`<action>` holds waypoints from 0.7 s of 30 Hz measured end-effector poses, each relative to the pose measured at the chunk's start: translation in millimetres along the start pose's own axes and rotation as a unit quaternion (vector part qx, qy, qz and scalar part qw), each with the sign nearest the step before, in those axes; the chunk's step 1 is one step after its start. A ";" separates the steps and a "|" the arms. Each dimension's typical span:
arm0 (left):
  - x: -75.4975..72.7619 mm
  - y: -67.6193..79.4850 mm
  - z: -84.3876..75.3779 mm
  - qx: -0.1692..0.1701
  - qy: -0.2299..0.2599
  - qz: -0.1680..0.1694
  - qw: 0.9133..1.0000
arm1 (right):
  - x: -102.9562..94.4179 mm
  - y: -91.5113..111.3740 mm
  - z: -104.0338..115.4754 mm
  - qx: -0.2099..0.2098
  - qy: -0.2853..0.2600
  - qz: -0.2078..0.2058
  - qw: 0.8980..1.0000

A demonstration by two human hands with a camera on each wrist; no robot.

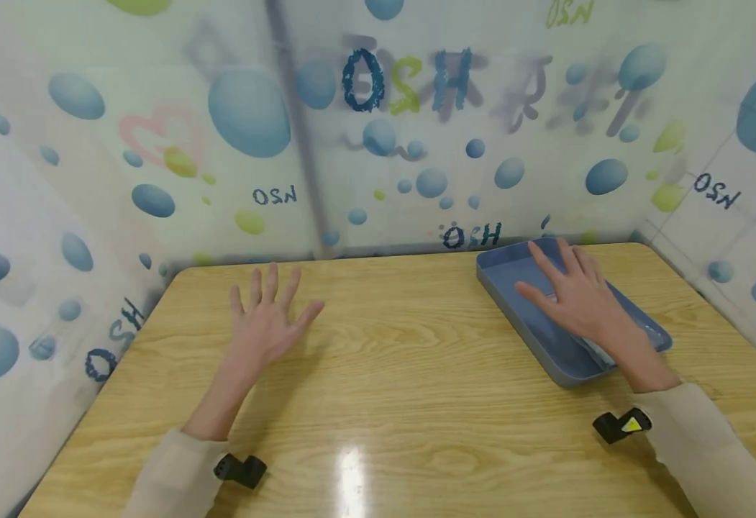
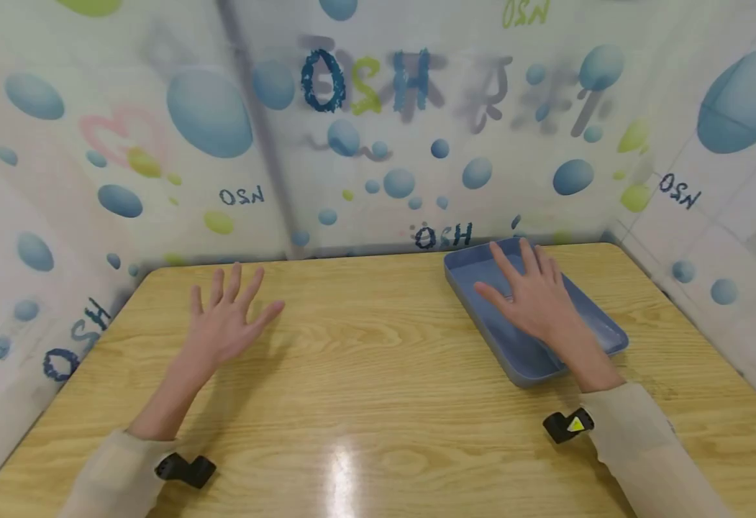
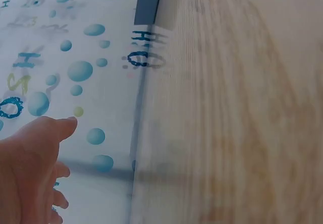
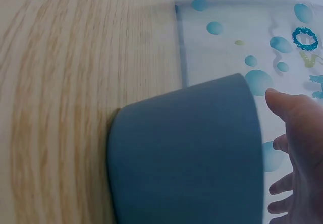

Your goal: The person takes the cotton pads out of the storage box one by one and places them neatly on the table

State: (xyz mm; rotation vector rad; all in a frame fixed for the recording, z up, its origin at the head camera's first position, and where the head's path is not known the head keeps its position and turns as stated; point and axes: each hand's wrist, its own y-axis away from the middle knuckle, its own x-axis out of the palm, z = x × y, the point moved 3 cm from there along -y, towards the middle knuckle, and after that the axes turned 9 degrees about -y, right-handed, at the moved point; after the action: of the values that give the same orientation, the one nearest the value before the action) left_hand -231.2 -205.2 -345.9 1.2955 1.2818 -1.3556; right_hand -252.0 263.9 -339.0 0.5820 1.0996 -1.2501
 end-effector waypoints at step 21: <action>5.2 -7.6 -21.6 0.004 0.031 -0.016 0.999 | -6.2 -1.2 -8.6 0.003 -0.017 -0.010 1.000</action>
State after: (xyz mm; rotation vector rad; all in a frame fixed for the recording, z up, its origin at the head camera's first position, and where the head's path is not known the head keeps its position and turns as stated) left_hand -236.5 -182.5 -348.9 1.3383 1.3456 -1.3527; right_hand -255.6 273.6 -336.8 0.5537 1.0759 -1.2762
